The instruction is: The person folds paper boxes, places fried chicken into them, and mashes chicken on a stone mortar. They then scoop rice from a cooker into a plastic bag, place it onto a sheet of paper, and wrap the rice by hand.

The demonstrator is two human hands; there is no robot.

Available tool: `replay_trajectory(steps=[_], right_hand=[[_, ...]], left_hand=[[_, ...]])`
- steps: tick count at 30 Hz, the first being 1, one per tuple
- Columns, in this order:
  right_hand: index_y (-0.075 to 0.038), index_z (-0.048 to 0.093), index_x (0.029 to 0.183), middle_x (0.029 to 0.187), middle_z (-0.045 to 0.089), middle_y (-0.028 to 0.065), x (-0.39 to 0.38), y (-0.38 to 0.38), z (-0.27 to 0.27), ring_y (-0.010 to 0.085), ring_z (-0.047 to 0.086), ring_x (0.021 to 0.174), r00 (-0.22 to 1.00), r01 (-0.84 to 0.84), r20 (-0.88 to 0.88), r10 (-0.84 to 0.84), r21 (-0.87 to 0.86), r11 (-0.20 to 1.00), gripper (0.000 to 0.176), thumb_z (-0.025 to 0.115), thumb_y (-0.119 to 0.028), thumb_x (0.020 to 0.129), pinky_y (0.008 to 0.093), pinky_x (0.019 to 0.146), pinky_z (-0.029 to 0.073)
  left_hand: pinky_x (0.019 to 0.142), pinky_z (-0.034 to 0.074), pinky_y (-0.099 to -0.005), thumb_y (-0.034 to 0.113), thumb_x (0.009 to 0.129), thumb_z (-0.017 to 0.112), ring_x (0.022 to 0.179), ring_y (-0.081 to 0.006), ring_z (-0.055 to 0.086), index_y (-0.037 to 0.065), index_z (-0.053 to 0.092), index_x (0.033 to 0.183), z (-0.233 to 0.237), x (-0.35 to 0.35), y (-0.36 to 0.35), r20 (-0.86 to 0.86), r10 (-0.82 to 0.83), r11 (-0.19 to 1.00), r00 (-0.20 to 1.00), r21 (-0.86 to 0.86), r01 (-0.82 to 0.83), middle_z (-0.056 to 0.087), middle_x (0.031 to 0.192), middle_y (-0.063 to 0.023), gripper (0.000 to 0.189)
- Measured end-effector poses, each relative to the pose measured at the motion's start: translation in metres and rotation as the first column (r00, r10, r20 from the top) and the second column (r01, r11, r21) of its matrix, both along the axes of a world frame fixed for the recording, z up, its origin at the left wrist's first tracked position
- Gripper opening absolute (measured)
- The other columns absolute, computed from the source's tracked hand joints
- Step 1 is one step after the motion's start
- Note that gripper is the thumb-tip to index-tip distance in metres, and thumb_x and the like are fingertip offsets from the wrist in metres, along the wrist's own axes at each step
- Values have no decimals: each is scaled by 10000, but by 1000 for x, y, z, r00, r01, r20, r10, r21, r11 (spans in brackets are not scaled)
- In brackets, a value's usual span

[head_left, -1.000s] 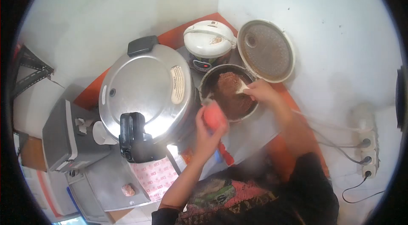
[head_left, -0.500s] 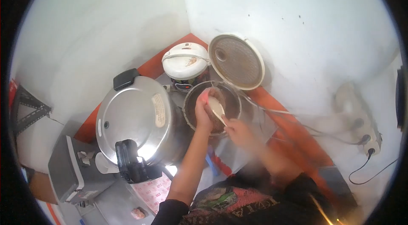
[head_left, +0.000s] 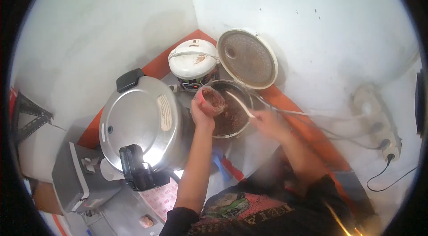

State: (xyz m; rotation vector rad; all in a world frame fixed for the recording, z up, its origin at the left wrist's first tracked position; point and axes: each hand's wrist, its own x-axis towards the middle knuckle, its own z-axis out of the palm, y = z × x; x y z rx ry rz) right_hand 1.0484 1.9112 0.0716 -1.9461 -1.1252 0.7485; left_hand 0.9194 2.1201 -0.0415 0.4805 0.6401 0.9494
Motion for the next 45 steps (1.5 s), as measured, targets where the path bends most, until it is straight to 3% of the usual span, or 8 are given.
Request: replay_trajectory(steps=[8,14,21,26,30,34,37,45], right_hand=[[-52,647,1252,830,650,259,-35,48,-56,425,658,773,936,-244,283,208,96,965,392,614,-170,879,461,729,513],[-64,638,1267,828,638,278,-27,38,-21,411,676,800,1000,-30,0,31,135,990,406,605,-167,876,441,725,510],[-67,649,1253,881,658,281,-26,34,-22,416,676,815,999,11,-45,-6,104,995,399,621,-185,874,435,725,518],[-72,654,1255,849,682,242,-37,40,-35,251,715,783,969,-142,205,136,15,990,411,654,-200,864,396,716,525],[-91,681,1225,814,720,182,-23,34,-30,233,695,720,997,63,14,-70,283,957,374,644,-188,865,374,693,524],[-96,712,1166,803,720,173,0,30,3,244,690,720,990,15,-139,-16,-3,1000,326,633,-175,860,373,693,519],[-105,714,1149,788,701,185,-3,36,-13,272,688,723,985,-154,-79,155,21,988,315,629,-176,854,385,709,517],[-57,721,1064,806,692,205,-7,38,-18,283,697,751,992,-90,-86,90,8,996,264,626,-187,855,392,729,514]], left_hand=[[955,477,-423,236,728,408,1118,-279,578,19,581,1167,27,-5,-11,212,-339,910,917,321,262,600,1164,-110,519],[1015,473,-452,174,675,444,1111,-322,594,13,521,1244,15,2,-15,188,48,994,981,87,-66,603,1162,-152,596],[1071,446,-480,108,634,461,1211,-336,546,9,480,1306,21,1,-32,240,54,992,969,97,-79,551,1283,-166,680],[1094,425,-499,111,630,460,1242,-341,533,-3,463,1325,19,7,-38,234,31,991,972,117,-59,536,1332,-162,704],[1079,436,-472,110,640,461,1218,-318,546,24,467,1312,14,2,-34,254,79,990,964,95,-106,555,1282,-124,678],[1062,435,-437,81,626,462,1211,-288,541,41,464,1276,4,-3,-28,110,123,974,986,179,-141,546,1257,-113,651],[1056,428,-400,30,612,446,1211,-265,530,42,449,1264,7,-4,-33,116,148,971,982,173,-167,528,1259,-109,652],[1062,424,-416,20,614,440,1242,-284,505,48,441,1258,8,-10,-36,75,146,970,986,185,-158,501,1286,-125,645]])
